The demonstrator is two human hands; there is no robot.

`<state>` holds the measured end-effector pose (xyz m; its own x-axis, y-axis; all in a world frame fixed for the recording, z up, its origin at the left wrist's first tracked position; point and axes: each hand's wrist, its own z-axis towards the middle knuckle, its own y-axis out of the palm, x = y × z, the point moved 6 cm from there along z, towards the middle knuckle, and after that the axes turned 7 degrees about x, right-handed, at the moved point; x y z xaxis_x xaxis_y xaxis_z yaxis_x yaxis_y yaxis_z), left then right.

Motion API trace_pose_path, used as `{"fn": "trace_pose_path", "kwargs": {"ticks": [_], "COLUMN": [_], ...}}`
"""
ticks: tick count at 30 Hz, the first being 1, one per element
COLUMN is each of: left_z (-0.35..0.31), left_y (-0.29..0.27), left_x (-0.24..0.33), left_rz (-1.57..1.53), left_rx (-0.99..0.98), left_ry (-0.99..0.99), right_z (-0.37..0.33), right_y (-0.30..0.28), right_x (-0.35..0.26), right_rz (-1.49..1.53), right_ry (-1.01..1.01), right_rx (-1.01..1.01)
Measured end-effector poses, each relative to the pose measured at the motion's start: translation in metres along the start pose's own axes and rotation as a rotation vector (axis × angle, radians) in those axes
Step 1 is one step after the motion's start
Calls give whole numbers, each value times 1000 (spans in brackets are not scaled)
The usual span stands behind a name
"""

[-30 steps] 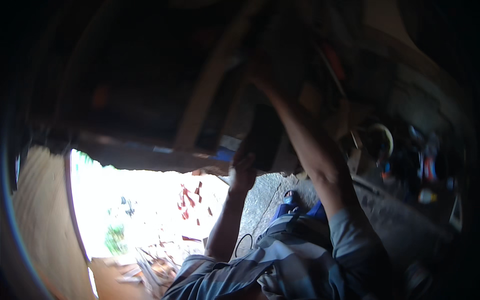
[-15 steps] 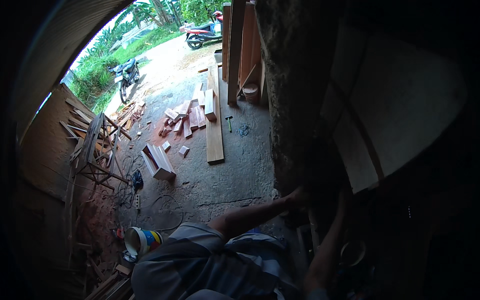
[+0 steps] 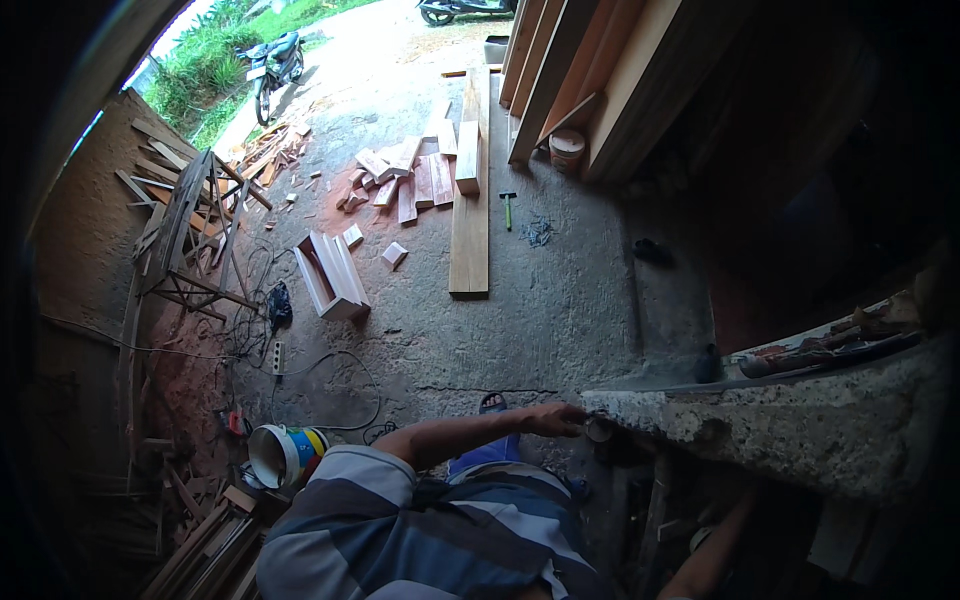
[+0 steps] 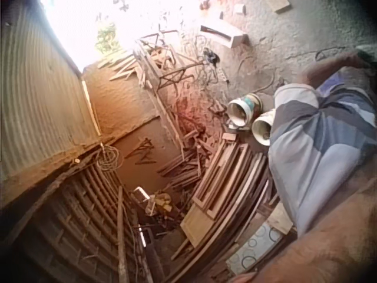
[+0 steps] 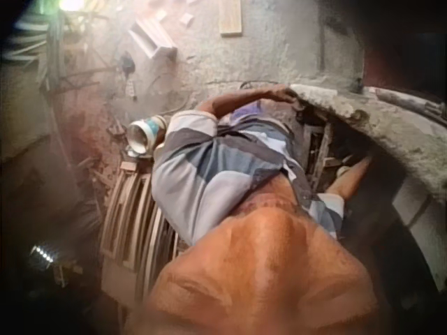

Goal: The person sits on the floor and assembles small wooden frames by nailing pieces together. They pick up wooden pieces, align them, and use a hammer and nails to join them. The person repeatedly hammers nails into the wood to secure the frame.

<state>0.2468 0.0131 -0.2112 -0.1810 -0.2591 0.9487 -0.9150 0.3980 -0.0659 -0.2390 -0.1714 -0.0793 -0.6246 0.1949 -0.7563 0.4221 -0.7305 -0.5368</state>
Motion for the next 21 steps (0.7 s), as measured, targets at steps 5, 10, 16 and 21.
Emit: {"fn": "trace_pose_path", "kwargs": {"ticks": [5, 10, 16, 21], "left_z": [-110, -178, -201, -192], "left_y": [-172, -305, -404, -471], "left_x": [-127, -104, -167, -222], "left_rz": [80, -159, -422, -613], "left_rx": [298, 505, 747, 986], "left_ry": [-357, -533, -611, -672], "right_z": [-34, -68, -229, -393], "right_y": [10, 20, 117, 260], "right_x": [-1, 18, 60, 70], "right_rz": [-156, -341, -627, -731], "right_ry": [56, 116, 427, 759], "right_rx": [67, 136, -220, -891]}}
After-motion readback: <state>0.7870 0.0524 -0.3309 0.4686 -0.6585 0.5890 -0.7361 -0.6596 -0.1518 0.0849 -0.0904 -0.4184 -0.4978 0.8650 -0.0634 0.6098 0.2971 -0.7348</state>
